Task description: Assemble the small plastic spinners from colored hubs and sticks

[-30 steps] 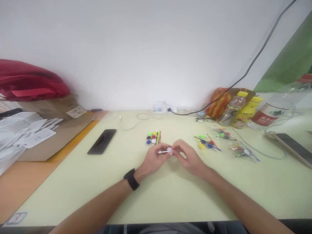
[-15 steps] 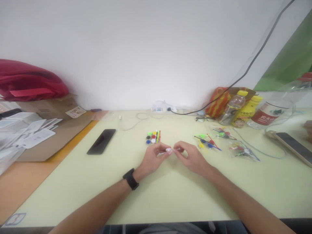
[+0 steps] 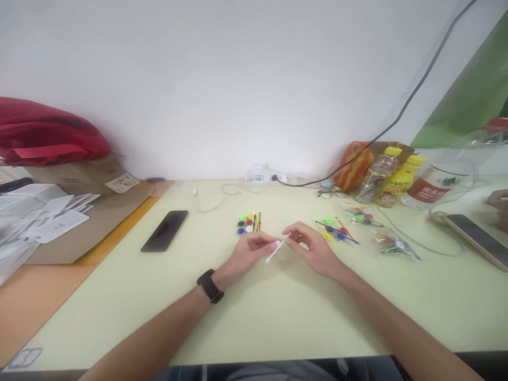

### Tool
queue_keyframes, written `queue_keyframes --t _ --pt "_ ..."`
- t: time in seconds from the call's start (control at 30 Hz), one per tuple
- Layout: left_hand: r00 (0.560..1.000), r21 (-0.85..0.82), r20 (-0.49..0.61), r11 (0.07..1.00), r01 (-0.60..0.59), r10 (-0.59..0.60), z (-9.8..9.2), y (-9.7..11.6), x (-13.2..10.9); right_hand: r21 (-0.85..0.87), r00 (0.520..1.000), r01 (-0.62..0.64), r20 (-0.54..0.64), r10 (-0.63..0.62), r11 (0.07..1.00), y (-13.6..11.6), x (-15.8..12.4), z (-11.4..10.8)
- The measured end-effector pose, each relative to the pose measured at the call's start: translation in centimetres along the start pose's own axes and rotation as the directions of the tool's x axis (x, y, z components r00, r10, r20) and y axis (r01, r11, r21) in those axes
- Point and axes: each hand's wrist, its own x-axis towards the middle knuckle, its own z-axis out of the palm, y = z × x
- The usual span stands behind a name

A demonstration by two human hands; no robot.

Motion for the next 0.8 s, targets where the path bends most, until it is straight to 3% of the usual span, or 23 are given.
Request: queue_keyframes --t 0.13,0.3,0.57,0.7,0.8 --pt "1.0 -0.054 -0.005 0.998 0.031 -0.031 -0.5 -0.8 0.3 -0.105 0.991 0.087 -0.093 -0.097 0.991 -0.1 -0.2 0.1" --pt "0.995 -0.066 -0.094 0.998 0.008 -0.014 -0.6 -1.2 0.4 -0.085 0.991 0.098 -0.087 -0.105 0.992 -0.7 -0.4 0.2" --pt "0.99 -0.096 -0.138 0.995 0.02 -0.033 -0.6 -1.4 0.5 0.062 0.999 0.032 -0.01 -0.031 0.998 -0.6 -0.8 0.7" --pt "0.985 -0.127 -0.166 0.992 0.02 -0.041 -0.7 -1.7 0.6 0.136 0.999 0.007 -0.037 -0.002 0.991 -0.6 -1.0 1.3" --pt "0.984 -0.129 -0.174 0.991 0.022 -0.045 -0.8 -1.7 0.6 0.174 0.992 -0.1 0.091 0.085 0.98 -0.3 -0.9 1.0"
